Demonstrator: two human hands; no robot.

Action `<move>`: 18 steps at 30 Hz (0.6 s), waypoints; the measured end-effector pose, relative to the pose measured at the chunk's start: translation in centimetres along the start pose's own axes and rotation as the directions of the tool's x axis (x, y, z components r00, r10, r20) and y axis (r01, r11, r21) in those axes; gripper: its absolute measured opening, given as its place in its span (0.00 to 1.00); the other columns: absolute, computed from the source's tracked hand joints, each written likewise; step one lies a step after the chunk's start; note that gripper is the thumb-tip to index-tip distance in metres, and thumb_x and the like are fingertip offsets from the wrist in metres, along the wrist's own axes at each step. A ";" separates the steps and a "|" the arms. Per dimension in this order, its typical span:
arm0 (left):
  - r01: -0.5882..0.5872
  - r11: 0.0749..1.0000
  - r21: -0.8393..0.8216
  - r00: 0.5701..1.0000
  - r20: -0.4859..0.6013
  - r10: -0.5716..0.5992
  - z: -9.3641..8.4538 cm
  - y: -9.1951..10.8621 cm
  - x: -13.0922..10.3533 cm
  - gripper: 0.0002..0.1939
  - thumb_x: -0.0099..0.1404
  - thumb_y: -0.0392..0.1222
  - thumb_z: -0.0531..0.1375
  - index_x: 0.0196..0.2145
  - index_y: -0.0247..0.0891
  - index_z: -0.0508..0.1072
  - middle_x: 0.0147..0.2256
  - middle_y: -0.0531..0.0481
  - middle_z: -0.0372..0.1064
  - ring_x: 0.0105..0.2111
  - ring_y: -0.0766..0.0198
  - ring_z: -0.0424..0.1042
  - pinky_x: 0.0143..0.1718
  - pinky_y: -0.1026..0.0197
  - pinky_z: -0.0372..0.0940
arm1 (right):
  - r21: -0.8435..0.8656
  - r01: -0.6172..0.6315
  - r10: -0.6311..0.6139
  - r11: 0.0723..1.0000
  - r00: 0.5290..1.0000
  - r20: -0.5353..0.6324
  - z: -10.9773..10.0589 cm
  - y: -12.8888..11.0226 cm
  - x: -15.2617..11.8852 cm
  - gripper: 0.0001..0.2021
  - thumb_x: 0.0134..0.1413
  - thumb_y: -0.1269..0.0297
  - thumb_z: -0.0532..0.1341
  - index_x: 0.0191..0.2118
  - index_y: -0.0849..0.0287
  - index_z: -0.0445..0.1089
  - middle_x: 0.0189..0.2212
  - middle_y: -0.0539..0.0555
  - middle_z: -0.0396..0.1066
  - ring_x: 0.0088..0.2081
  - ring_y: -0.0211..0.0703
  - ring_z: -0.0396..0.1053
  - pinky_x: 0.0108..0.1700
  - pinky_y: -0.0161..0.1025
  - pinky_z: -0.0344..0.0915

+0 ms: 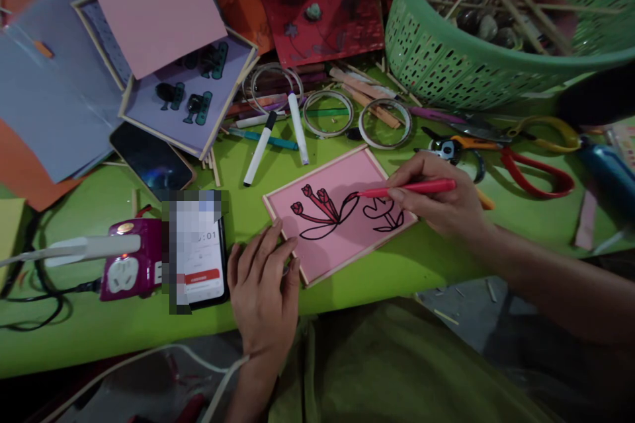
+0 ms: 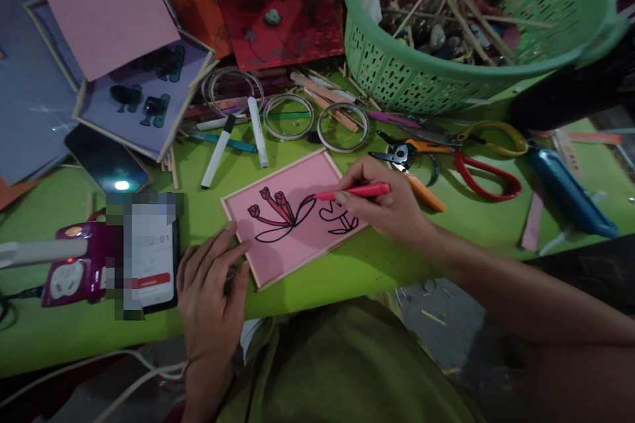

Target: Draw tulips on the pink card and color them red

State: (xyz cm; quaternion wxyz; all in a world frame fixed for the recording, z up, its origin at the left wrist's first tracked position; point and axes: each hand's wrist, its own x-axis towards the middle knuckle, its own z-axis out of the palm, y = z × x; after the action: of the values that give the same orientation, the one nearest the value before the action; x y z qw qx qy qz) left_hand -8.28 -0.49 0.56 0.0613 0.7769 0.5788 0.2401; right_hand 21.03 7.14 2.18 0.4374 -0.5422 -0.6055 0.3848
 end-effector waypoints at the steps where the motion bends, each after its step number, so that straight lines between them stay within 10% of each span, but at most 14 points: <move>1: 0.000 1.000 -0.003 1.000 0.000 0.000 0.0 0.0 0.0 0.12 0.79 0.38 0.57 0.55 0.48 0.75 0.63 0.48 0.76 0.63 0.53 0.74 0.67 0.44 0.59 | -0.004 -0.009 0.009 1.000 1.000 0.011 0.0 0.0 0.0 0.07 0.55 0.64 0.73 0.32 0.53 0.75 0.27 0.50 0.73 0.26 0.39 0.66 0.27 0.40 0.60; 18: -0.017 1.000 0.011 1.000 -0.006 0.017 -0.1 0.0 0.0 0.11 0.79 0.38 0.56 0.54 0.46 0.74 0.63 0.47 0.76 0.62 0.51 0.74 0.67 0.43 0.59 | -0.012 -0.001 0.001 1.000 0.999 0.049 0.0 0.2 -0.1 0.07 0.57 0.61 0.73 0.33 0.51 0.76 0.29 0.50 0.74 0.28 0.41 0.67 0.29 0.42 0.63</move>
State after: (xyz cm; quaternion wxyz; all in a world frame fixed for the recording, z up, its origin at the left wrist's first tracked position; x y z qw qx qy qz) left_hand -8.37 -0.52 0.62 0.0533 0.7814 0.5737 0.2396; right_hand 21.10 7.11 1.94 0.4190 -0.5354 -0.6181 0.3947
